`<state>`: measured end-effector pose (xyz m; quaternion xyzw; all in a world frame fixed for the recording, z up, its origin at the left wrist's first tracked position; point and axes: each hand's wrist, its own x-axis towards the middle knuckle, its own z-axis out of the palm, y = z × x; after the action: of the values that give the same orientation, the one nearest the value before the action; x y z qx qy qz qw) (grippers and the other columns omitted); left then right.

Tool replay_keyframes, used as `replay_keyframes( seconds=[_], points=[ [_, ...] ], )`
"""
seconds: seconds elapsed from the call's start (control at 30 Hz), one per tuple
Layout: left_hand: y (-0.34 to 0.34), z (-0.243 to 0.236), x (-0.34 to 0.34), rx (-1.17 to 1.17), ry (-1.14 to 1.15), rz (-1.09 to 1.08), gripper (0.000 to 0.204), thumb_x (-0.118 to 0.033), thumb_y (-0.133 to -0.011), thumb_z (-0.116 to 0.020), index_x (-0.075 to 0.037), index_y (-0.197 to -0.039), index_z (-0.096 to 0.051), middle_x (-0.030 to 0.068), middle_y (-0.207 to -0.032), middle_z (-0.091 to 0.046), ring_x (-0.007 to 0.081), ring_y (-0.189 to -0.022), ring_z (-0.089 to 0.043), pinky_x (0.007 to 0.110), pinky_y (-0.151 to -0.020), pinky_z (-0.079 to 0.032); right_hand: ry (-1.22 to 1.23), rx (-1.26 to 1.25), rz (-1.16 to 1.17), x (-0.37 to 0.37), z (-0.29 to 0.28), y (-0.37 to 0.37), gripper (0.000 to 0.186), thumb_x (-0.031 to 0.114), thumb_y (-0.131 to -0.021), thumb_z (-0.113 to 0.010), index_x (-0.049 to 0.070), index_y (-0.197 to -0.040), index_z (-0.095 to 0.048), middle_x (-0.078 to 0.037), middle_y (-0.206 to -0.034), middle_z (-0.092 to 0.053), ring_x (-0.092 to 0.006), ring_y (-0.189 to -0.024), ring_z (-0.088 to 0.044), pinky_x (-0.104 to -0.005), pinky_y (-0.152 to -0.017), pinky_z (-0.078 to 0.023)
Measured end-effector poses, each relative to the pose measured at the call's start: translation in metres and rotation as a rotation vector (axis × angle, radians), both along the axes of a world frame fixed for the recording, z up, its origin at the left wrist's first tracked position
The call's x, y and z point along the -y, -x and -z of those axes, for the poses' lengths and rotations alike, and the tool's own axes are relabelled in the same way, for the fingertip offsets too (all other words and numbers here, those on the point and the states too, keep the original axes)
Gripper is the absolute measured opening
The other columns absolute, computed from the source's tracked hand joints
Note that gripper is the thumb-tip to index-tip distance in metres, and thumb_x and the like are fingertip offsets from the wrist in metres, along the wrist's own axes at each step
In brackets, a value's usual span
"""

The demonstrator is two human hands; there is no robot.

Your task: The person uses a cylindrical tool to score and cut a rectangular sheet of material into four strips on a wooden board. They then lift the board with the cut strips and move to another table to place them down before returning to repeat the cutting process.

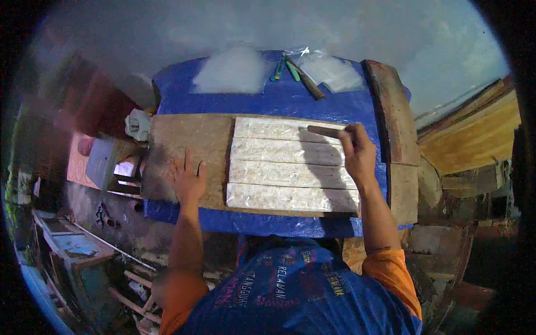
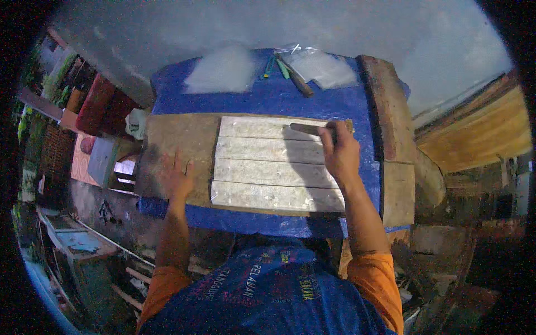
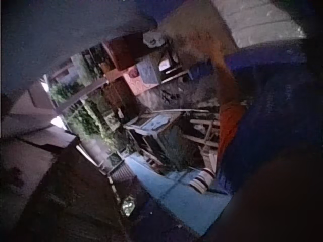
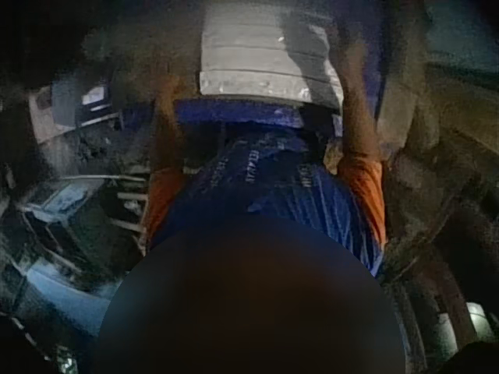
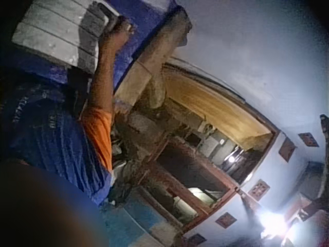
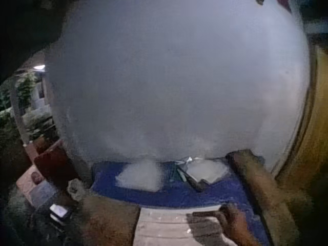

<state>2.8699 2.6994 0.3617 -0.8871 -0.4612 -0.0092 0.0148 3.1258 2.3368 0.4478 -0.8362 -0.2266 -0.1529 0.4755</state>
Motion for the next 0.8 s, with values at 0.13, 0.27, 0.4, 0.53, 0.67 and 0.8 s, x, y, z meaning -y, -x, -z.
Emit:
replay_keyframes(
  seconds=[0.13,0.27,0.4,0.53,0.67,0.8],
  points=[
    [0.001,0.004,-0.001,-0.001,-0.01,0.008,0.075,-0.062,-0.102,-0.045,-0.029,-0.166,-0.026,0.0205,-0.171,-0.021,0.0414,-0.159,-0.014,0.063,-0.125,-0.011,-0.013,0.065,0.039,0.023,-0.001,-0.007,0.024,0.023,-0.101,-0.068,0.001,-0.11,-0.063,-0.018,-0.09,-0.073,-0.0244,-0.077,-0.07,-0.0354,-0.072,-0.055],
    [0.003,0.015,-0.008,0.065,-0.025,0.024,0.074,-0.062,-0.102,-0.046,-0.029,-0.165,-0.028,0.0217,-0.17,-0.023,0.043,-0.158,-0.017,0.065,-0.124,-0.012,-0.048,0.015,0.057,0.047,0.0,-0.007,0.024,0.021,-0.1,-0.07,0.0,-0.107,-0.062,-0.017,-0.086,-0.072,-0.0234,-0.072,-0.068,-0.0363,-0.07,-0.054],
    [0.005,0.023,-0.013,0.152,-0.025,0.079,0.073,-0.061,-0.102,-0.049,-0.03,-0.165,-0.03,0.0224,-0.169,-0.024,0.0445,-0.157,-0.017,0.066,-0.124,-0.013,-0.014,0.036,0.068,0.067,0.003,-0.009,0.021,0.021,-0.101,-0.069,0.001,-0.105,-0.062,-0.013,-0.073,-0.065,-0.0192,-0.063,-0.058,-0.0358,-0.063,-0.05],
    [0.006,0.025,-0.011,0.12,-0.07,0.063,0.072,-0.061,-0.101,-0.051,-0.031,-0.164,-0.031,0.0217,-0.17,-0.024,0.0452,-0.157,-0.017,0.067,-0.123,-0.014,-0.114,0.11,0.161,0.082,0.011,-0.022,0.021,0.021,-0.102,-0.068,0.001,-0.105,-0.062,-0.012,-0.072,-0.064,-0.0185,-0.061,-0.057,-0.0362,-0.058,-0.047],
    [0.007,0.025,-0.012,0.144,-0.103,0.084,0.072,-0.061,-0.101,-0.051,-0.033,-0.164,-0.031,0.0209,-0.169,-0.026,0.0449,-0.157,-0.019,0.066,-0.124,-0.014,-0.11,-0.026,0.219,0.111,0.014,-0.025,0.021,0.021,-0.102,-0.067,0.001,-0.106,-0.063,-0.011,-0.077,-0.067,-0.0172,-0.066,-0.061,-0.0352,-0.061,-0.049],
    [0.008,0.025,-0.011,0.132,-0.123,0.075,0.072,-0.06,-0.101,-0.051,-0.034,-0.164,-0.031,0.0207,-0.169,-0.025,0.0439,-0.157,-0.02,0.065,-0.124,-0.014,0.004,-0.059,0.206,0.124,0.013,-0.022,0.022,0.022,-0.102,-0.068,0.001,-0.108,-0.063,-0.012,-0.083,-0.07,-0.0169,-0.073,-0.064,-0.0351,-0.068,-0.052]
  ],
)
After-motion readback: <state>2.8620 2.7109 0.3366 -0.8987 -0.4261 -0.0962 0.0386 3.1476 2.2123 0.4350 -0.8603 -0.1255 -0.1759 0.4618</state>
